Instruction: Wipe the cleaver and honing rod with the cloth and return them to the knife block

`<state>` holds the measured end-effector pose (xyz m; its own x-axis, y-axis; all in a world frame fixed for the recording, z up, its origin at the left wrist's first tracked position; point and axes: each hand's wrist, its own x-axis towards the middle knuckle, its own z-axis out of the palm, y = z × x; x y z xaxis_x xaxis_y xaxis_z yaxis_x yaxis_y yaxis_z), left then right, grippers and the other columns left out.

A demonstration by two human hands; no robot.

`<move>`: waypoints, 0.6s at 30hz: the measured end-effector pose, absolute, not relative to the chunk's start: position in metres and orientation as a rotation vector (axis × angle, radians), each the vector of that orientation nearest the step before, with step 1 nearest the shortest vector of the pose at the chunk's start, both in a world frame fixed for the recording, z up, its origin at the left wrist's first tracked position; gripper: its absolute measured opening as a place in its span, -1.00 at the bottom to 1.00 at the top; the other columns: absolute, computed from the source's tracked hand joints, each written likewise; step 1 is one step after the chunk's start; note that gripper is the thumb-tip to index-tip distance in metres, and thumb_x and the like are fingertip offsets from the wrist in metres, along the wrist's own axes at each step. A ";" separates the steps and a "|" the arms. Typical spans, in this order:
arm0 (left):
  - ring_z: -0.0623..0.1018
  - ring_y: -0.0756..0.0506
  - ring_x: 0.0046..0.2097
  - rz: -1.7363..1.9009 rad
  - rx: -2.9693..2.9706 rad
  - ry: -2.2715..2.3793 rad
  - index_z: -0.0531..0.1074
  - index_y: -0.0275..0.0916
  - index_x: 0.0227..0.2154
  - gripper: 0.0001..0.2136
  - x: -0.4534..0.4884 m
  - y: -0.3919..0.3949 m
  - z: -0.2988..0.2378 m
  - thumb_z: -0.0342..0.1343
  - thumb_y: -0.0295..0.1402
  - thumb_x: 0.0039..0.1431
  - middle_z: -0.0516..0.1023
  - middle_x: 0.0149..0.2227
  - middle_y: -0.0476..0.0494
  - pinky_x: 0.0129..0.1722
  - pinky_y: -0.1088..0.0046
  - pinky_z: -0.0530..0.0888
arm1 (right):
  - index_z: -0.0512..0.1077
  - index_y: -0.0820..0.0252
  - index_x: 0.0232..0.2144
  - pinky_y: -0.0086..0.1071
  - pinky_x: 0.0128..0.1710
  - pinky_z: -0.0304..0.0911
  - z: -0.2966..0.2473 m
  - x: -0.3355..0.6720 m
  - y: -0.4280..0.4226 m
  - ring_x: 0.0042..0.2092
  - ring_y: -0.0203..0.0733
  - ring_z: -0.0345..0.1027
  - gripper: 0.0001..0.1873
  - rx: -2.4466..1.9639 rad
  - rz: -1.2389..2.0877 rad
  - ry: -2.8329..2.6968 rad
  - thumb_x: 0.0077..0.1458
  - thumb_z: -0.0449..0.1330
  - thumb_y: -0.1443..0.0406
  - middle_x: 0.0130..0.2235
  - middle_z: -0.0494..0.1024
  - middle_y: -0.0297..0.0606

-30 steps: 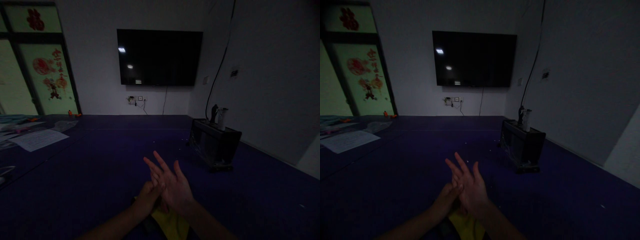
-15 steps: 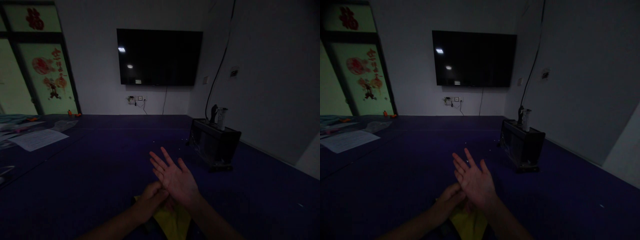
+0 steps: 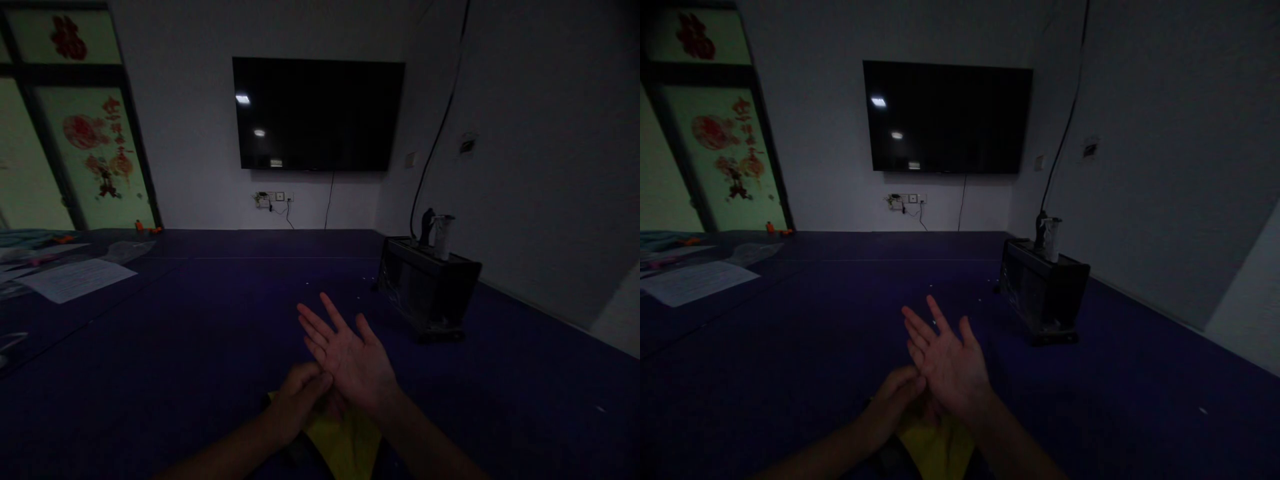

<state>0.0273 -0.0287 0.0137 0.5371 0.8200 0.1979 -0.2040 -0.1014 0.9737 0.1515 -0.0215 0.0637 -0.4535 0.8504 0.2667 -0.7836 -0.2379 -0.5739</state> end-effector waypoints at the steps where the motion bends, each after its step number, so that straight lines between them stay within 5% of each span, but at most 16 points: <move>1: 0.47 -0.01 -0.56 0.940 1.416 0.591 0.45 -0.37 -0.61 -0.46 0.028 -0.028 0.013 0.01 0.11 0.02 0.48 -0.62 -0.13 -0.50 0.52 0.36 | 0.17 -0.09 0.13 -0.23 0.18 -0.16 0.064 0.151 -0.022 0.19 -0.22 0.12 -0.38 -0.122 1.889 -0.790 0.14 -0.28 -0.11 0.12 0.35 -0.19; 6: 0.38 0.03 -0.70 0.893 1.336 0.702 0.36 -0.33 -0.73 -0.43 0.031 -0.024 0.011 0.03 0.17 -0.06 0.42 -0.72 -0.10 -0.66 0.56 0.27 | 0.15 -0.04 0.15 -0.27 0.18 -0.19 0.066 0.147 -0.025 0.18 -0.23 0.12 -0.31 -0.184 1.842 -0.802 0.10 -0.23 -0.17 0.11 0.36 -0.15; 18: 0.43 0.03 -0.60 0.814 1.470 0.621 0.43 -0.33 -0.58 -0.52 0.026 -0.028 0.027 0.05 0.08 0.00 0.50 -0.60 -0.10 -0.56 0.54 0.33 | -0.01 -0.08 0.23 -0.12 0.13 0.00 0.065 0.158 -0.015 0.20 -0.16 0.09 -0.28 -0.345 1.698 -0.986 0.11 -0.35 -0.16 0.16 0.30 -0.16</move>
